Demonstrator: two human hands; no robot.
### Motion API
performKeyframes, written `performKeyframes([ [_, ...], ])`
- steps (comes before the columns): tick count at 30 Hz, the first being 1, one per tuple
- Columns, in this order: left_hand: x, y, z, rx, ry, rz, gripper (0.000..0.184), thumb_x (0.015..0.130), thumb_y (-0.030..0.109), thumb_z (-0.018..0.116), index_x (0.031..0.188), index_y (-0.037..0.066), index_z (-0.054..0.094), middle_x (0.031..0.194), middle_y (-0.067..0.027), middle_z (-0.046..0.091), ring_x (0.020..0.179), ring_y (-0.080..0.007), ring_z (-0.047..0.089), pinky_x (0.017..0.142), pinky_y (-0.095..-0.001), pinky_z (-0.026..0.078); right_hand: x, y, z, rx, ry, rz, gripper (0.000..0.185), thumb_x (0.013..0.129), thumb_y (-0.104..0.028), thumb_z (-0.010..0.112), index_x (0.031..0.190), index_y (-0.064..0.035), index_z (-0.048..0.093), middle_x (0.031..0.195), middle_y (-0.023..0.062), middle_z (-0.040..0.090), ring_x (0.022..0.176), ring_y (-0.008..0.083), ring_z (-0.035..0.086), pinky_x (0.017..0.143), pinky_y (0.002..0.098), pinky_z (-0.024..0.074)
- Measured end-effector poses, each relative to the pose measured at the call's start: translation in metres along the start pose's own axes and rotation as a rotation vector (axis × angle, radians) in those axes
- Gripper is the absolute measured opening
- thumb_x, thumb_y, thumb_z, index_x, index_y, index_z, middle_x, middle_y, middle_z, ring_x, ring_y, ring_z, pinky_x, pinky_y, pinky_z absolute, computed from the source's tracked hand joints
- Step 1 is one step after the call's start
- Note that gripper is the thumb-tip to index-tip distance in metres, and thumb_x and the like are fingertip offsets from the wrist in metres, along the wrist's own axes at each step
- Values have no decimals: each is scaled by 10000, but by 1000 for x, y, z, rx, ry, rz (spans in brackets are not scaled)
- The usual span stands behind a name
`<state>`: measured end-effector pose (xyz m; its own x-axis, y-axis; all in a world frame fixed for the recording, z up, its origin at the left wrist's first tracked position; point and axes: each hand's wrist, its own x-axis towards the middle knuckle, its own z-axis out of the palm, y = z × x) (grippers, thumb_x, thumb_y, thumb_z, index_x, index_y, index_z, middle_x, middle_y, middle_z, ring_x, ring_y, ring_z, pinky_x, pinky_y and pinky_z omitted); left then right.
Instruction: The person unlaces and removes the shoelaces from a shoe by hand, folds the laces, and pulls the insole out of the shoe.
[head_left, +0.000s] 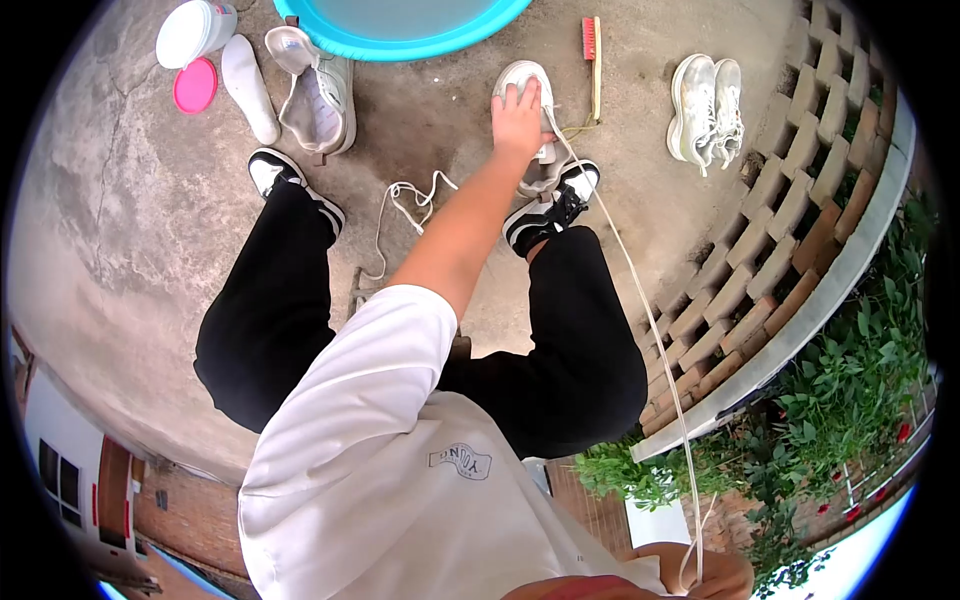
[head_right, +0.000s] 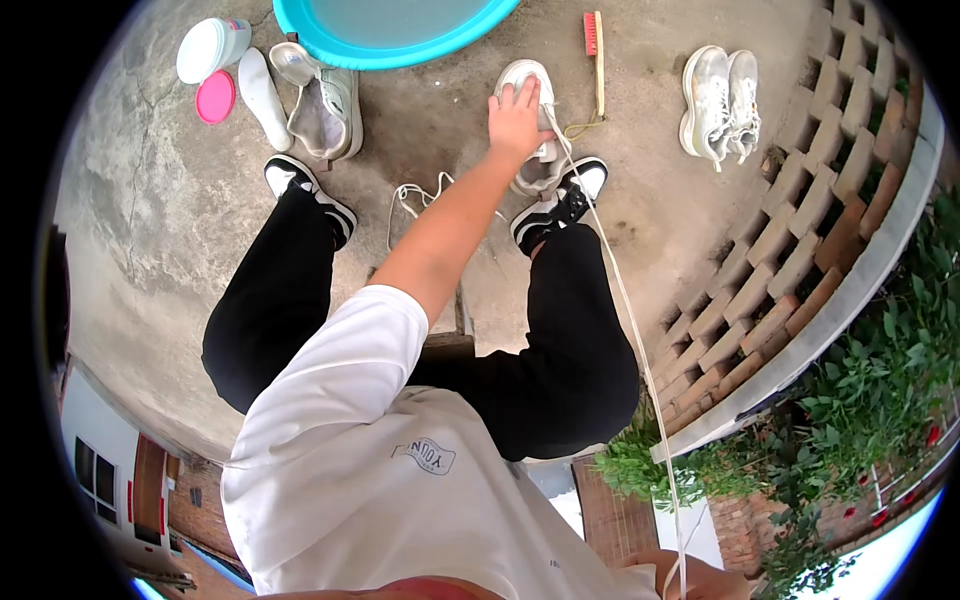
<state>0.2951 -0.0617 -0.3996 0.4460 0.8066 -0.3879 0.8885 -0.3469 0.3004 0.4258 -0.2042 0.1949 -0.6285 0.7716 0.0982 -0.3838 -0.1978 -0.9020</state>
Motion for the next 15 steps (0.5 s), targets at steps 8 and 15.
performKeyframes([
  [8,7,15,-16,-24,-70,-45,963,636,562,748,1407,89,419,1436,36,359,1168,-225,388,945,-411,327,-165,-13,148,-560,1409,618,248,920,-249,619,948,-44,483,626,-3,388,503,83,371,414,251,318],
  [15,18,-12,-2,-183,147,91,640,682,335,761,1261,161,550,1294,14,479,1131,-241,444,908,-409,369,-79,198,-89,-368,1376,1027,264,1011,-289,436,957,-68,568,586,-70,377,465,8,290,412,189,223],
])
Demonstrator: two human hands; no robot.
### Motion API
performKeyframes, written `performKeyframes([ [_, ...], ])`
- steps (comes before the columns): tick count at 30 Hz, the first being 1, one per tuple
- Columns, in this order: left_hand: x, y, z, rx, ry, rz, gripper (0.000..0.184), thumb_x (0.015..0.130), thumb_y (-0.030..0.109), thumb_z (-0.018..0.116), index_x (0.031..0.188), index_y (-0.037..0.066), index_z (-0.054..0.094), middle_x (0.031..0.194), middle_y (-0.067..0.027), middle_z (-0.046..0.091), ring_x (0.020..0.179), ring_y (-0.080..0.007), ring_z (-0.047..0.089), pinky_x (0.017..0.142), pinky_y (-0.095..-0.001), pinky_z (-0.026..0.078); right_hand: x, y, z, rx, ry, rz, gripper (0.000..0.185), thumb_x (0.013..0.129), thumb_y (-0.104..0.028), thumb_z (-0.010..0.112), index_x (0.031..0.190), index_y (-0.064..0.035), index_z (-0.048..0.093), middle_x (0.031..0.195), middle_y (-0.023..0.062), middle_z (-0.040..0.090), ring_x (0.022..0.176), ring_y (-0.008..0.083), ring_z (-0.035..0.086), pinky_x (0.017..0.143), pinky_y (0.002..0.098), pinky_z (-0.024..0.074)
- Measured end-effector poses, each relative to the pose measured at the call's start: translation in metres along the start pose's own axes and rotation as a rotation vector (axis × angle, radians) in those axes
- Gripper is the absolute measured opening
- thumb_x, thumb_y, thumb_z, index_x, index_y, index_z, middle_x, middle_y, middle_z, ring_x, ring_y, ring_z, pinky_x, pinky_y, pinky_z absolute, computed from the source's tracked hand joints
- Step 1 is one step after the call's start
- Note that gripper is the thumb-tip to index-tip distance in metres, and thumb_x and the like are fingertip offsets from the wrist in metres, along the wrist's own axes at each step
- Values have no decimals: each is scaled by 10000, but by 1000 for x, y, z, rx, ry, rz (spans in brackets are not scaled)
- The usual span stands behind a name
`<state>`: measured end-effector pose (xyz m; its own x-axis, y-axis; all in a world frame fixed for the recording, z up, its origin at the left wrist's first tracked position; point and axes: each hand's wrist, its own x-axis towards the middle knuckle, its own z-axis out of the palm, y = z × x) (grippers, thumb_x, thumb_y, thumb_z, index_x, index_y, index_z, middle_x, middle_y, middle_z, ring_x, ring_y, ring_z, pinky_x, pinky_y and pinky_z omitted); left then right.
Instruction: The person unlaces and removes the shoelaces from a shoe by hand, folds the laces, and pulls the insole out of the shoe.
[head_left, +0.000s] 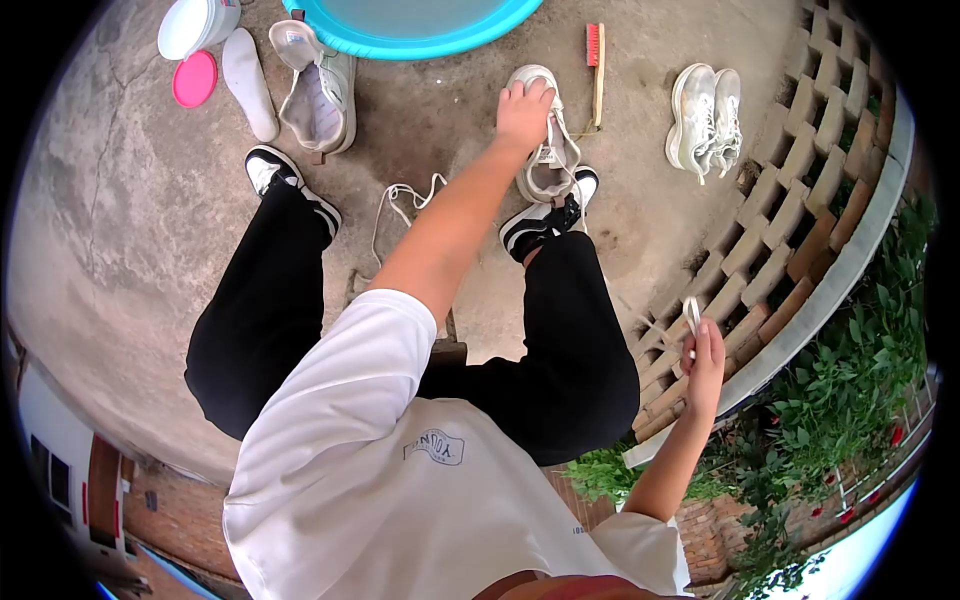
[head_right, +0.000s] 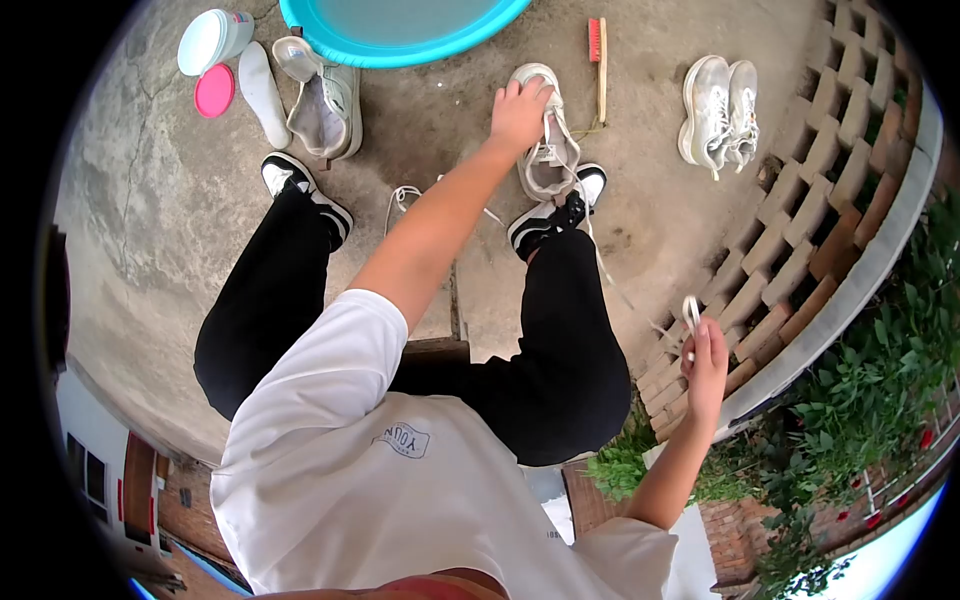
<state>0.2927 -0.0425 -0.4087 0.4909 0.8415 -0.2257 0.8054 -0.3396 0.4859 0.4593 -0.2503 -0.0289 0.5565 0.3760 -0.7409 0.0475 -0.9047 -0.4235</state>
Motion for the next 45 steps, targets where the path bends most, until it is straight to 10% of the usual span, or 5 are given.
performKeyframes([
  [5,9,-14,5,-277,29,243,313,751,225,713,1040,132,635,1096,-18,553,1018,-239,523,865,-399,435,181,-16,150,-740,-15,-529,514,833,-402,673,1211,-110,484,805,140,634,751,338,644,657,422,499],
  [10,5,-19,10,-354,42,118,180,742,204,720,865,112,628,955,-51,569,948,-268,554,824,-387,465,278,-14,226,-901,-4,-688,433,817,-356,670,1145,-120,512,1062,132,585,902,344,634,716,451,525],
  [29,-1,-13,26,-443,132,40,115,708,76,681,766,46,586,892,-98,557,884,-318,573,740,-415,482,311,21,262,-375,238,-891,135,778,-92,673,901,-38,662,911,139,644,854,309,627,752,389,508],
  [37,-11,-30,28,-1020,53,-169,145,730,43,701,730,14,559,826,-58,591,724,-162,566,674,-291,478,301,14,258,-251,135,-814,121,802,-75,653,912,-23,651,864,147,643,775,323,635,720,390,511],
  [45,-26,-53,14,-635,20,-36,140,722,39,680,747,5,546,823,-99,597,733,-229,588,674,-334,486,307,21,260,-421,394,-712,96,852,-102,600,923,-41,621,897,159,646,830,360,615,713,439,490],
])
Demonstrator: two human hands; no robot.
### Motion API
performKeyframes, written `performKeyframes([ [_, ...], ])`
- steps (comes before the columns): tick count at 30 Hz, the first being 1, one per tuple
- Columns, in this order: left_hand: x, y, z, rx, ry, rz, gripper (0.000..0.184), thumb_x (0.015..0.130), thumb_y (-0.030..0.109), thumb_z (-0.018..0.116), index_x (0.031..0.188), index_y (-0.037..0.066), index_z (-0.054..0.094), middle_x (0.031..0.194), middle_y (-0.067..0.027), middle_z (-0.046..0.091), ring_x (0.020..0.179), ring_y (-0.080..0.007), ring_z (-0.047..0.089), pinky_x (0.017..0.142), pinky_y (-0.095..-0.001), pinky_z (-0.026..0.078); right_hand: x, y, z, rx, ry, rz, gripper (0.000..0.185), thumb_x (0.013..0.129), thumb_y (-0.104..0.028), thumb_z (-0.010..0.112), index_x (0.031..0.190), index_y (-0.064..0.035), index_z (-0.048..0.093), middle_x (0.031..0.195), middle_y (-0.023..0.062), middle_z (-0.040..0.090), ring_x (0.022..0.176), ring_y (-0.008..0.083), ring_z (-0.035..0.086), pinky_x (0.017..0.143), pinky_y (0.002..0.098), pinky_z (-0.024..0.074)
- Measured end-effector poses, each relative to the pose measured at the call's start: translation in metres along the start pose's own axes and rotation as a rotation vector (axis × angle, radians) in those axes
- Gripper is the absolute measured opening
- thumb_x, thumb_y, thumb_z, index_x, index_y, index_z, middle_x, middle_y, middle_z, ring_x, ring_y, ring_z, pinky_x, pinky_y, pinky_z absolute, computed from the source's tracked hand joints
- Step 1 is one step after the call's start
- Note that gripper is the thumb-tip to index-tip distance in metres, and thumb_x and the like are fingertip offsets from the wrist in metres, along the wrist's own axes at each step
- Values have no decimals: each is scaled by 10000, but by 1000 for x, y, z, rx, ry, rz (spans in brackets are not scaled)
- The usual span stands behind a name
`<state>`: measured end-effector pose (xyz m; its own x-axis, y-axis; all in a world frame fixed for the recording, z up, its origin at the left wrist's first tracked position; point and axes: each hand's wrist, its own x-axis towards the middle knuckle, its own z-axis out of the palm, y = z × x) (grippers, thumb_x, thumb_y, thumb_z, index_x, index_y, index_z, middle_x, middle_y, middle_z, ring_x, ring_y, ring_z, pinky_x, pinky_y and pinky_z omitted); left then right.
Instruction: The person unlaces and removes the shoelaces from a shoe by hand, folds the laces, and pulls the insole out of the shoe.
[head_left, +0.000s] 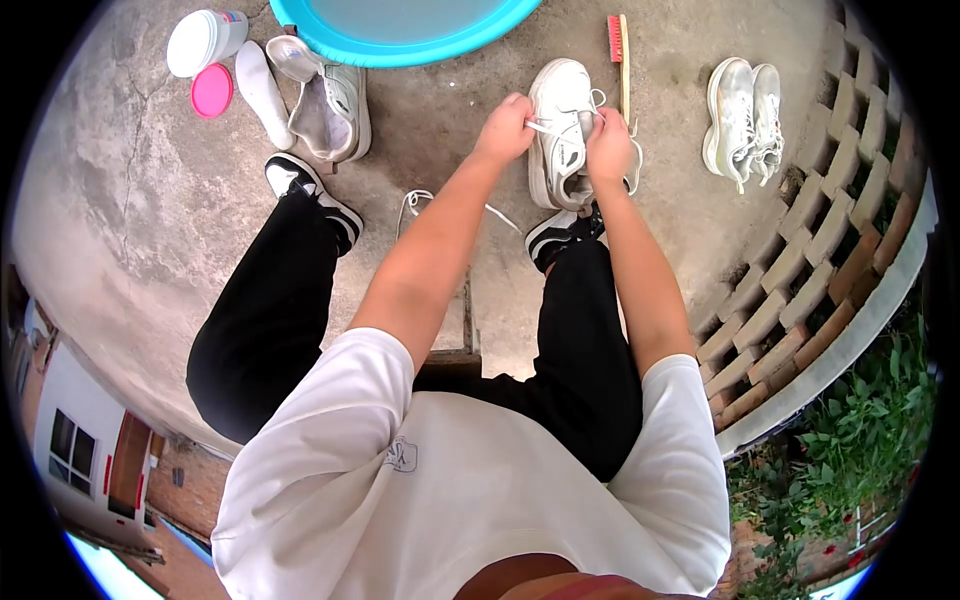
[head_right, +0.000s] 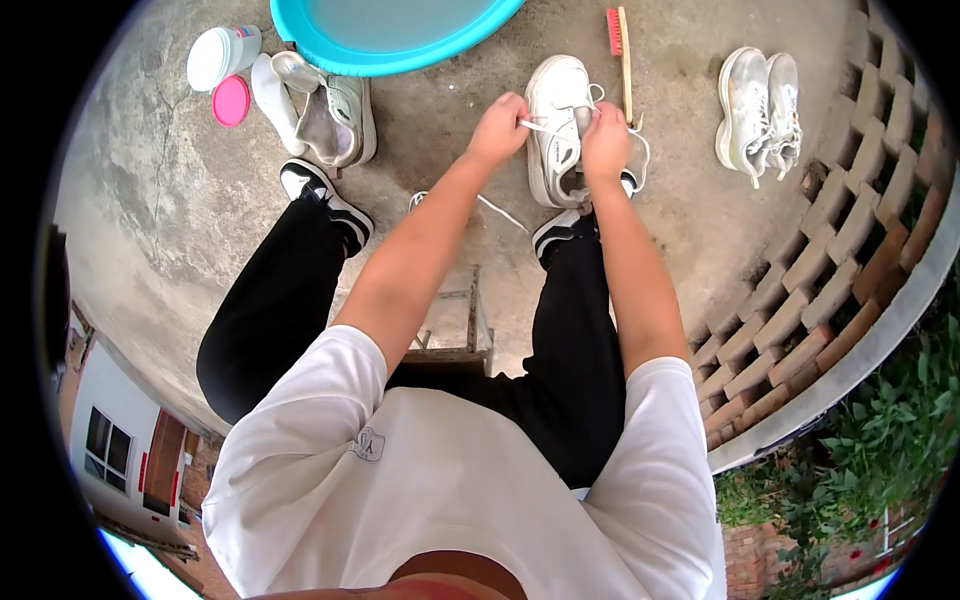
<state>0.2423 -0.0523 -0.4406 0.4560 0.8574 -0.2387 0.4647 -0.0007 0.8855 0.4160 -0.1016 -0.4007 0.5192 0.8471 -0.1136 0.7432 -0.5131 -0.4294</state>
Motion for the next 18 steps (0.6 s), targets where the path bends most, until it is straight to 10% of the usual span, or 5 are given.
performKeyframes([
  [9,-79,103,-37,-267,360,-145,90,747,31,620,756,-15,543,789,-120,580,703,-253,578,665,-325,468,8,33,-56,219,-281,102,203,862,-208,631,929,-17,639,784,162,660,735,285,652,696,357,506],
  [15,-99,164,-118,-701,578,-325,270,928,157,450,732,15,572,731,-30,578,672,-124,517,638,-260,401,-11,9,-255,600,-301,259,244,969,-253,526,886,-31,583,641,-13,492,600,91,489,580,258,395],
  [18,-103,179,-189,-807,722,-373,293,957,210,420,791,31,582,788,-52,616,771,-140,584,717,-254,455,-45,22,-357,968,-168,415,255,980,-262,515,798,-84,508,589,-35,363,612,119,452,835,316,445],
])
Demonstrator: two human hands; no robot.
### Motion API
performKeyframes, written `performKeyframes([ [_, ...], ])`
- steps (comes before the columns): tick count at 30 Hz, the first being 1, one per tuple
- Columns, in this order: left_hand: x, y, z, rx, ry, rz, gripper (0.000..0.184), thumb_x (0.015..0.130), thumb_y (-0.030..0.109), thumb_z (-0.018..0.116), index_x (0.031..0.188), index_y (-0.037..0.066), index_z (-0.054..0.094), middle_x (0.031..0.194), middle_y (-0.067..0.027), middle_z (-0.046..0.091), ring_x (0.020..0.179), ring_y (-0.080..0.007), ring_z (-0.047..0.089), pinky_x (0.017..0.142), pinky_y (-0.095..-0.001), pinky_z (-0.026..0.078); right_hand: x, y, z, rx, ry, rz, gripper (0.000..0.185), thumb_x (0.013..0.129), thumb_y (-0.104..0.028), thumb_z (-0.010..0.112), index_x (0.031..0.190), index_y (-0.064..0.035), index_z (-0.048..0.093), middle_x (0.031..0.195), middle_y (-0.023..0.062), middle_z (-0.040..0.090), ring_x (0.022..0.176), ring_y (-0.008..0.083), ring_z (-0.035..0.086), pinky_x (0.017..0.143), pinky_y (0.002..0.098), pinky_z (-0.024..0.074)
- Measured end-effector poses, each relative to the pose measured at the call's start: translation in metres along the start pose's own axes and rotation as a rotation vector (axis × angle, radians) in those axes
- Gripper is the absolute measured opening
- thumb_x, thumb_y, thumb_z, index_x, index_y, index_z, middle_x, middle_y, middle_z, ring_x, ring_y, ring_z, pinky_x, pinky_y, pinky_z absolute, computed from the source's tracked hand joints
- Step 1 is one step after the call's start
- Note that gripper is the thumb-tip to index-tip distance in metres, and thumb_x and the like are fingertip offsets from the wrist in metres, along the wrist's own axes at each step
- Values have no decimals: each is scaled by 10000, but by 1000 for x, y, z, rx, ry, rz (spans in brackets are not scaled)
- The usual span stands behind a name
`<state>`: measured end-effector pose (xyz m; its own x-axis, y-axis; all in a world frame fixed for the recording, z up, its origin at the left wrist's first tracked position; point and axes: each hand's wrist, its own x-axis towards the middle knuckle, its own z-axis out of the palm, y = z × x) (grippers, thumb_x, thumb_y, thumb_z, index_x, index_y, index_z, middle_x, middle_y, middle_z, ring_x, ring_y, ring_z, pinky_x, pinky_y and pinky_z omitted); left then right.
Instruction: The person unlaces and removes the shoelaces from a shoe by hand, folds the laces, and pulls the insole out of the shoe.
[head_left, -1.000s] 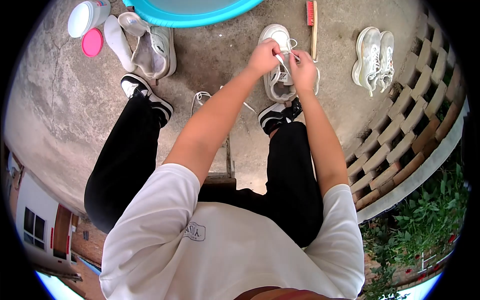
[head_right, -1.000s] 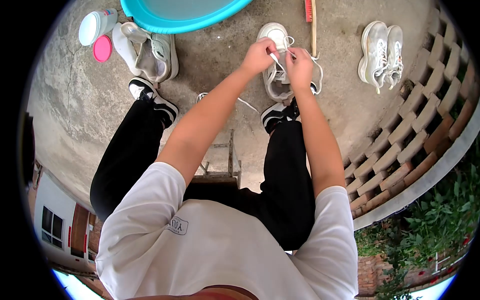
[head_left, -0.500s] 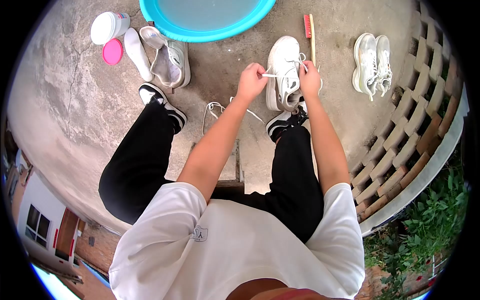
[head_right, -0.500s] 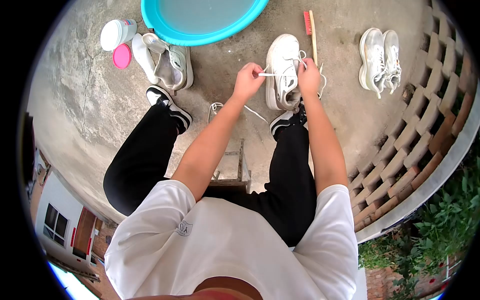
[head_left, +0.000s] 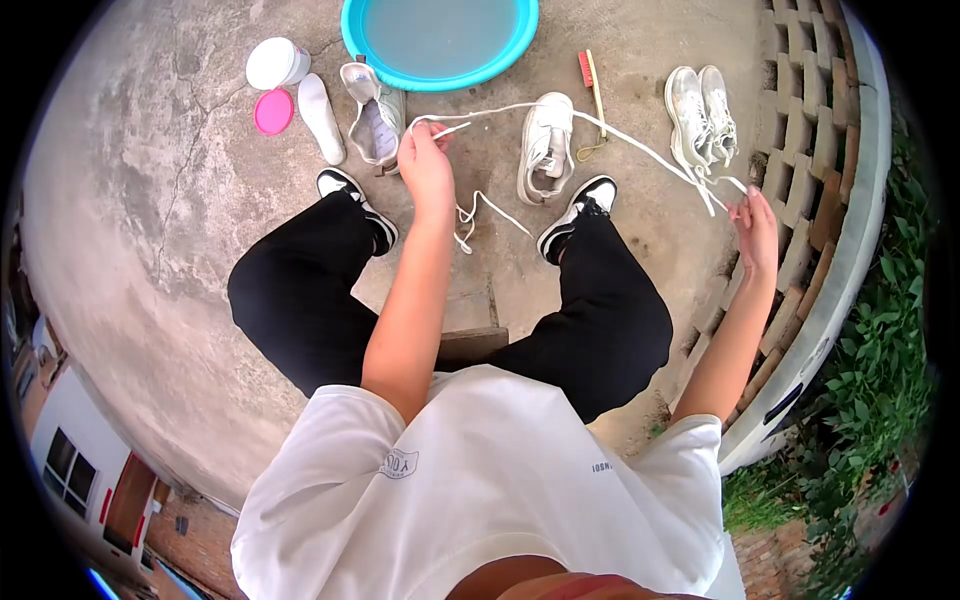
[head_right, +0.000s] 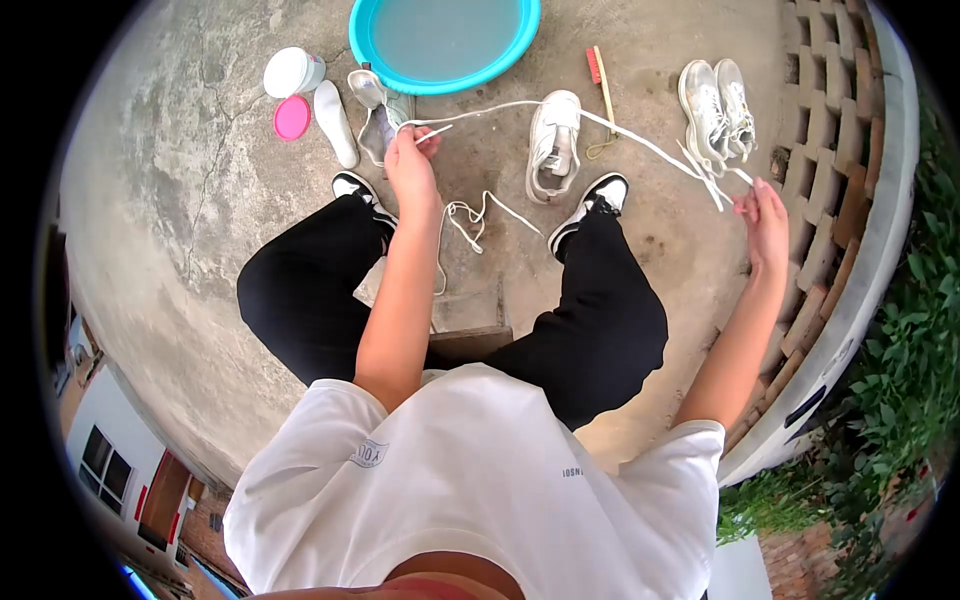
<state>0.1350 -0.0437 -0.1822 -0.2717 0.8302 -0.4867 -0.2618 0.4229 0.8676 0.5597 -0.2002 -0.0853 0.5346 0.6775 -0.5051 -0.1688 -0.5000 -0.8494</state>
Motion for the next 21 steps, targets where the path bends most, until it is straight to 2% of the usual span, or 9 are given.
performKeyframes([
  [1,10,19,-18,43,-12,-45,291,962,218,402,826,33,580,800,-57,619,788,-158,595,728,-275,462,-18,-11,-22,213,-56,-24,265,988,-253,499,777,-95,473,575,-39,330,583,118,410,888,350,457],
  [3,35,50,-56,28,-52,-168,284,968,231,373,859,48,562,783,-47,596,775,-171,588,739,-320,470,-44,-6,-79,474,-85,-4,262,1010,-233,459,780,-108,458,560,-50,275,519,82,300,721,280,438],
  [4,47,62,-75,-28,-76,-251,275,969,235,363,859,61,546,754,-30,570,744,-167,568,738,-344,472,-55,-1,-100,525,-47,10,263,1013,-239,455,787,-105,457,559,-47,255,495,76,261,602,239,357],
  [7,63,105,-128,-413,-234,-480,251,957,231,372,744,117,440,574,57,312,541,-110,349,608,-305,387,-71,28,-170,689,159,4,274,1011,-243,455,783,-91,452,560,-43,228,478,82,213,501,244,253],
  [10,55,150,-152,186,-394,-306,270,947,234,406,692,152,374,527,67,237,446,-70,233,422,-235,210,-91,33,-191,744,168,-51,288,1018,-241,412,790,-68,449,555,-34,215,475,92,188,472,262,213],
  [12,41,174,-166,416,-286,-53,314,936,222,433,654,169,306,524,67,215,429,-66,198,390,-237,156,-102,33,-205,769,178,-75,311,1024,-246,371,776,-67,425,561,-27,212,481,105,194,474,264,222],
  [16,73,227,-238,-113,-496,-401,351,911,207,468,615,177,282,511,53,190,436,-80,181,395,-249,151,-117,41,-262,865,230,-97,340,1032,-262,318,766,-67,401,570,-19,214,487,121,201,463,271,222],
  [19,94,255,-282,-356,-425,-478,330,891,187,463,611,173,288,501,47,201,425,-93,175,396,-267,154,-120,51,-290,826,278,-34,369,1037,-295,265,769,-74,389,574,-14,215,490,128,200,428,286,216],
  [21,106,261,-300,-481,-123,-305,370,883,200,486,586,165,268,503,43,195,430,-101,177,412,-282,171,-118,56,-284,811,321,-15,367,1037,-295,265,770,-76,388,573,-14,214,485,128,200,426,283,219],
])
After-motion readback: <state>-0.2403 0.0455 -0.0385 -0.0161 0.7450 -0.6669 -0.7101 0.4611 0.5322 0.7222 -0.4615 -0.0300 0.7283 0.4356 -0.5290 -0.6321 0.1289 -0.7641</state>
